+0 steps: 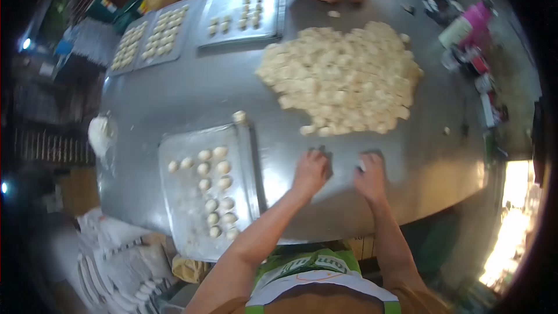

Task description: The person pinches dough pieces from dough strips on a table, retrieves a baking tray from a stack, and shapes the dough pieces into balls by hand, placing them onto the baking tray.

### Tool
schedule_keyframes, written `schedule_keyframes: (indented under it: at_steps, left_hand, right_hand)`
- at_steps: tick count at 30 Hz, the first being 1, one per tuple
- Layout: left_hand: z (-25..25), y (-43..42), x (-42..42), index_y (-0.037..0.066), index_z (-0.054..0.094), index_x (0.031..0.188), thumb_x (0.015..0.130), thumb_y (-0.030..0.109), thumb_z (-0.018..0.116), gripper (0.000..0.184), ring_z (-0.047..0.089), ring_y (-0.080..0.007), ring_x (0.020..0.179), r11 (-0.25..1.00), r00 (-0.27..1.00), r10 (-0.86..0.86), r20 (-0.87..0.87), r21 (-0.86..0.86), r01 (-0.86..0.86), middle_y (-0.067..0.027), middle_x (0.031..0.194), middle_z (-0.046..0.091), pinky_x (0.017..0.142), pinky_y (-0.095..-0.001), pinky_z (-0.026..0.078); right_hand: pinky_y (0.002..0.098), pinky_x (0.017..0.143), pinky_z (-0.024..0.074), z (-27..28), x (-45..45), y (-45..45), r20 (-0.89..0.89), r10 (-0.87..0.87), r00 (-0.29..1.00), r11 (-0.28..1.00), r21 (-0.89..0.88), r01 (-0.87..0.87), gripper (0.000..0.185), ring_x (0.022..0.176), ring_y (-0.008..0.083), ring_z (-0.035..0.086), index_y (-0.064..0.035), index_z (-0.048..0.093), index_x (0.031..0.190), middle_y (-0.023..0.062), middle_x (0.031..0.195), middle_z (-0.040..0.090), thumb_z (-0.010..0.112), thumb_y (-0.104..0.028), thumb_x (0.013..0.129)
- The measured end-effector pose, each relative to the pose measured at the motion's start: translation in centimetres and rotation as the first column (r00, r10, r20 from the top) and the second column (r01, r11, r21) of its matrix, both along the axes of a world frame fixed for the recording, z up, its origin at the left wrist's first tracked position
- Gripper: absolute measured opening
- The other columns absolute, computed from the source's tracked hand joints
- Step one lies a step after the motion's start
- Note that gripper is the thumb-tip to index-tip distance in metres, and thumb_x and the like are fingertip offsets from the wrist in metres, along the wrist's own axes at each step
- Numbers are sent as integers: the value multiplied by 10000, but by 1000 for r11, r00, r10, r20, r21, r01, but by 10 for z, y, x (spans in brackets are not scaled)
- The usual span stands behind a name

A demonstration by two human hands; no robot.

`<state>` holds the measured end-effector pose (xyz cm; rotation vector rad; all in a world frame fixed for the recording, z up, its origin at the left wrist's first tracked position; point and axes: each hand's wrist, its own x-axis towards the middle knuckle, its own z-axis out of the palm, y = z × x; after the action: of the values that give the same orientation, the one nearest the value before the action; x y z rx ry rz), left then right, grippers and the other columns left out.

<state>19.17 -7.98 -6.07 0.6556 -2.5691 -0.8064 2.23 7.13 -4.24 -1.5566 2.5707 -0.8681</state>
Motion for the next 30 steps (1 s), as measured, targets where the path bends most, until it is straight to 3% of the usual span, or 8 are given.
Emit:
schedule_keyframes:
  at_steps: [6, 13, 15, 17, 22, 25, 28, 30]
  left_hand:
    - [37, -14, 145, 20, 620, 1185, 815, 11, 675, 375, 557, -401, 1096, 932, 982, 49, -183, 362, 21, -190, 1224, 584, 954, -454, 474]
    - [97, -121, 335, 15, 620, 1139, 860, 45, 690, 290, 569, -402, 1070, 798, 795, 599, -91, -4, -602, -212, 1155, 602, 927, -463, 469]
    - [75, -141, 366, 14, 620, 1151, 857, 53, 699, 307, 573, -396, 1066, 791, 794, 600, -102, -71, -607, -210, 1155, 604, 927, -464, 468]
    - [42, -149, 381, 13, 617, 1183, 848, 62, 717, 352, 575, -386, 1072, 779, 787, 615, -49, -116, -616, -199, 1177, 600, 924, -467, 467]
    - [81, -126, 353, 21, 624, 1231, 851, 69, 727, 396, 594, -323, 1060, 698, 737, 669, -92, -262, -666, -150, 1138, 628, 878, -399, 485]
    - [97, -110, 317, 28, 610, 1278, 874, 58, 714, 418, 601, -293, 1085, 637, 627, 762, -160, 16, -771, -139, 1186, 625, 891, -381, 482]
    - [138, -99, 240, 25, 630, 1245, 883, 45, 703, 370, 610, -277, 1075, 755, 738, 634, -231, -26, -656, -133, 1159, 636, 886, -372, 480]
    - [146, -98, 189, 28, 653, 1206, 865, 32, 708, 345, 617, -307, 1068, 835, 816, 512, -269, -66, -546, -150, 1141, 656, 905, -394, 479]
  right_hand:
    - [458, 950, 465, 43, 117, -78, 348, 68, 935, 996, 33, -85, 353, 1065, 398, 587, -12, 643, 1125, 185, 1111, 612, 686, -4, 775]
    - [455, 889, 391, 69, 321, -241, 56, 615, 787, 758, -320, -569, 204, 975, 267, 614, -116, 691, 966, 72, 951, 662, 720, -129, 765]
    - [453, 891, 389, 47, 355, -266, -27, 663, 748, 740, -127, -660, 199, 963, 268, 619, -107, 691, 971, 77, 943, 661, 690, -108, 772]
    - [452, 893, 386, 45, 344, -275, -114, 687, 717, 726, 91, -681, 198, 950, 269, 623, -98, 691, 976, 82, 934, 659, 660, -87, 780]
    - [445, 858, 457, 48, 249, -305, 6, 473, 881, 842, -298, -450, 234, 1032, 311, 599, -79, 698, 982, 126, 953, 643, 610, -20, 773]
    - [454, 837, 488, 35, 163, -325, 405, 289, 867, 952, -218, -215, 266, 1044, 348, 583, -101, 695, 995, 154, 997, 622, 600, 4, 770]
    - [458, 829, 494, -10, 114, -336, 292, 579, 761, 780, 72, -622, 284, 979, 376, 588, -102, 675, 1045, 177, 1020, 593, 616, -6, 785]
    - [456, 835, 495, -32, 96, -319, 358, 565, 743, 806, -49, -590, 282, 969, 381, 586, -92, 668, 1061, 178, 1016, 587, 629, -22, 790]
